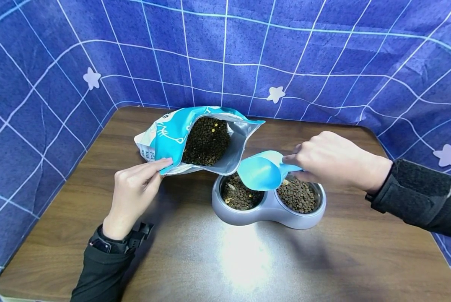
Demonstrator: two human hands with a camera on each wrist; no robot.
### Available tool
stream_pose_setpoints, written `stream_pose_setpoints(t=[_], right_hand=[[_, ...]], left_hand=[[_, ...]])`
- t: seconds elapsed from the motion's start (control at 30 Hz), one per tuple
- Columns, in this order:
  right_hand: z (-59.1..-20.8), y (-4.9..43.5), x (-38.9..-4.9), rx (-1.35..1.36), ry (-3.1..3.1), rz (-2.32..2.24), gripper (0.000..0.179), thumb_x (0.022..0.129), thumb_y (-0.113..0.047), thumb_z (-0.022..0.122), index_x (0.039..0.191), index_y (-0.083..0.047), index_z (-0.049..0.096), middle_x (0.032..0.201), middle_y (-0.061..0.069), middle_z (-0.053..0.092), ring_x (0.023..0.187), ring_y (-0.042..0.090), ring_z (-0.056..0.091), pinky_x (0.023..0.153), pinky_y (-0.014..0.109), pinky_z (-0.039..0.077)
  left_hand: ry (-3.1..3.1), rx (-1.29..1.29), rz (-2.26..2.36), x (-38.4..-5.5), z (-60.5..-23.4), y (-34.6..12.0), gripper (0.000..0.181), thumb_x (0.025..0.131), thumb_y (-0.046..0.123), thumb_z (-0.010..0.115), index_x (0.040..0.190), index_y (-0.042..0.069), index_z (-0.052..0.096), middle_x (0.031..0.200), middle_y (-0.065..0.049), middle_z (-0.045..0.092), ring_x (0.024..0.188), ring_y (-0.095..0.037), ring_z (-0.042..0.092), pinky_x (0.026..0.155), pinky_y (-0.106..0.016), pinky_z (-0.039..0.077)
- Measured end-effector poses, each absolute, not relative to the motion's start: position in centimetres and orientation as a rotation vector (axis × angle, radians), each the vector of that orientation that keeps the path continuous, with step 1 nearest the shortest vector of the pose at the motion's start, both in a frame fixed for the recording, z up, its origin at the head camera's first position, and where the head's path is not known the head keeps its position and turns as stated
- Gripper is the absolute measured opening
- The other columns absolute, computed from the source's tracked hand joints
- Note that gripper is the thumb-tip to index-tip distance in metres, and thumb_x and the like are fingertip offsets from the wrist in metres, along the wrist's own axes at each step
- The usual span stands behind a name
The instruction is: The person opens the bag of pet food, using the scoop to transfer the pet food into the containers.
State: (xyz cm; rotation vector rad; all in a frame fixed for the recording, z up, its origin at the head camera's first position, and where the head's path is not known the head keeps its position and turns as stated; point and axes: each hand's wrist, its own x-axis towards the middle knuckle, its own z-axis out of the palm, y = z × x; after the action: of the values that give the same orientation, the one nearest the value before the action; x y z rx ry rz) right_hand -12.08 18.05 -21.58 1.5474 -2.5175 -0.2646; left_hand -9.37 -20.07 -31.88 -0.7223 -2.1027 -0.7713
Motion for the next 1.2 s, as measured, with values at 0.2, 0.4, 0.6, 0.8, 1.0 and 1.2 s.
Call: stream_pose_setpoints(t=[0.2,0.4,0.6,0.8,1.0,1.2], right_hand=[[-21.8,18.7,-12.2,1.498,-2.556,-0.201,0.019,0.074,-0.023,0.077,0.089,-0.018,0.067,0.063,-0.010,0.054,0.047,0.009,0.043,0.039,0.031,0.031],[-22.1,20.0,-12.2,1.435,-2.571,-0.098,0.023,0.073,-0.020,0.078,0.094,-0.017,0.071,0.071,-0.005,0.065,0.051,0.011,0.051,0.039,0.032,0.033],[-22.1,21.6,-12.1,1.285,-2.616,-0.063,0.021,0.074,-0.023,0.078,0.093,-0.023,0.071,0.067,-0.013,0.057,0.050,0.006,0.045,0.042,0.032,0.037],[-22.0,23.8,-11.8,1.141,-2.709,-0.103,0.029,0.070,-0.008,0.079,0.093,-0.021,0.068,0.069,-0.011,0.055,0.054,0.008,0.045,0.048,0.036,0.041],[-22.4,26.3,-11.8,0.933,-2.841,-0.112,0.025,0.071,-0.004,0.076,0.086,-0.022,0.067,0.072,-0.007,0.060,0.054,0.014,0.047,0.045,0.041,0.040],[-23.6,28.6,-11.7,0.724,-2.909,-0.071,0.038,0.077,-0.026,0.075,0.059,-0.022,0.041,0.055,-0.009,0.036,0.048,0.011,0.034,0.041,0.034,0.030]], left_hand=[[-2.090,-0.728,-0.761,-9.3,-31.8,-20.0,0.031,0.081,-0.005,0.050,0.099,0.002,0.075,0.089,-0.010,0.073,0.053,-0.009,0.044,0.046,-0.021,0.020],[-2.099,-0.727,-0.755,-9.4,-31.8,-20.0,0.032,0.081,-0.006,0.051,0.099,0.002,0.075,0.090,-0.010,0.073,0.051,-0.009,0.041,0.046,-0.021,0.020],[-2.111,-0.718,-0.745,-9.3,-31.8,-20.0,0.031,0.081,-0.006,0.052,0.100,0.002,0.075,0.090,-0.010,0.073,0.051,-0.010,0.040,0.046,-0.021,0.020],[-2.115,-0.718,-0.738,-9.2,-31.7,-20.1,0.031,0.080,-0.007,0.052,0.100,0.002,0.075,0.089,-0.010,0.073,0.052,-0.010,0.041,0.047,-0.021,0.020],[-2.122,-0.719,-0.738,-9.2,-31.6,-20.1,0.031,0.081,-0.007,0.052,0.100,0.002,0.075,0.090,-0.011,0.073,0.050,-0.010,0.038,0.047,-0.020,0.020],[-2.121,-0.706,-0.749,-9.2,-31.8,-20.1,0.032,0.078,-0.011,0.054,0.099,0.001,0.075,0.089,-0.011,0.073,0.049,-0.010,0.036,0.047,-0.020,0.018]])
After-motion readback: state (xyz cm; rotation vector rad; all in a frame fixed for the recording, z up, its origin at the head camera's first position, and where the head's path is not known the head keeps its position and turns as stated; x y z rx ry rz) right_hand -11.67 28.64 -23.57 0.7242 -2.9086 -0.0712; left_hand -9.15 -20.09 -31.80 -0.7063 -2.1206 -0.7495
